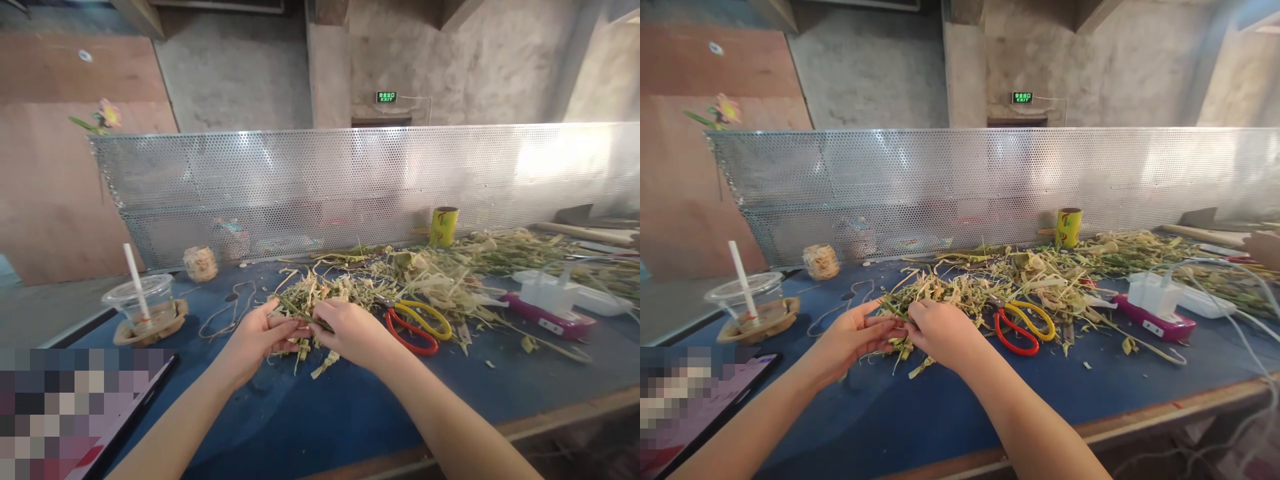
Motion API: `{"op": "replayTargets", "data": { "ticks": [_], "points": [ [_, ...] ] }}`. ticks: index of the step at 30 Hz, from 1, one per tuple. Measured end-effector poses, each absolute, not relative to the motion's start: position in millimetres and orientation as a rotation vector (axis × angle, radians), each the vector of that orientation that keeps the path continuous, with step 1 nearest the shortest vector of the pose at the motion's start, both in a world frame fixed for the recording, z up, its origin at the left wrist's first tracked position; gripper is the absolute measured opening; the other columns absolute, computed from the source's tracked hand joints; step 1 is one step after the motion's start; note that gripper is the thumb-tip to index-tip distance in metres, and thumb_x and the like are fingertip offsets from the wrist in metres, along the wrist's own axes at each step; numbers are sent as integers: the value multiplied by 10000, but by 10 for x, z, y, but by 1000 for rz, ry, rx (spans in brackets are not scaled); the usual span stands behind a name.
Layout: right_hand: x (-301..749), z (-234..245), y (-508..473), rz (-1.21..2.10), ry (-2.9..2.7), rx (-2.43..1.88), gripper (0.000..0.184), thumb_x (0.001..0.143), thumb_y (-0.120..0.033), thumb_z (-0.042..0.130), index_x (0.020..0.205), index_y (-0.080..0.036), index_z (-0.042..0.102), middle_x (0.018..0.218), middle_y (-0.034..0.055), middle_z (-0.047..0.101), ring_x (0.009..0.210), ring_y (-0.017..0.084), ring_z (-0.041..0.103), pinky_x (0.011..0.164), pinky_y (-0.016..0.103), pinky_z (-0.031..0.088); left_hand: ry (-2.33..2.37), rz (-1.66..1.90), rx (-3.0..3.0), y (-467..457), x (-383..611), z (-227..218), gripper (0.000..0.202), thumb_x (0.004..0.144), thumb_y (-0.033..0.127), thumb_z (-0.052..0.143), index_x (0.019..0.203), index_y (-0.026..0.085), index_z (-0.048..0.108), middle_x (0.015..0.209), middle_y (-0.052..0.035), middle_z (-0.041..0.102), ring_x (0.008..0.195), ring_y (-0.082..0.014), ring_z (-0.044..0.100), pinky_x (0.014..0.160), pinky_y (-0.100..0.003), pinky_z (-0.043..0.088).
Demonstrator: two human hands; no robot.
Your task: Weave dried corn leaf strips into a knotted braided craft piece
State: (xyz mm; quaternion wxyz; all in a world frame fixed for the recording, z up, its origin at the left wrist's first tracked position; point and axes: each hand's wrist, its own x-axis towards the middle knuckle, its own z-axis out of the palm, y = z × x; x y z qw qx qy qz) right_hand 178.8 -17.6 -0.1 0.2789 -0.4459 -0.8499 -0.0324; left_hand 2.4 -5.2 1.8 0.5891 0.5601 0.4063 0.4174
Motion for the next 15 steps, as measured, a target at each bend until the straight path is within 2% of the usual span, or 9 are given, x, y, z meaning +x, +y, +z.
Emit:
{"op": "replayTargets", "data": {
  "ticks": [9,12,15],
  "points": [
    [1773,13,-164,7,-2188,-1251,72,797,-210,482,737,-176,501,703,9,520,617,113,468,540,203,308,1058,1125,1499,-35,10,15,950,703,265,662,1376,57,24,882,-133,696,789,-226,659,656,-316,537],
    [1718,27,-176,56,-2114,-1326,97,790,-199,472,695,-180,483,669,1,498,576,103,437,508,198,284,1241,1283,1825,-82,27,11,913,754,312,595,1387,128,-37,828,-78,709,661,-201,662,665,-326,527],
    [1676,65,-168,77,-2038,-1348,110,774,-183,477,665,-177,465,651,-1,489,579,104,430,525,206,293,1405,1379,2348,-94,42,-2,812,822,270,495,1386,155,-79,883,-97,698,752,-217,654,697,-321,511]
  ]
}}
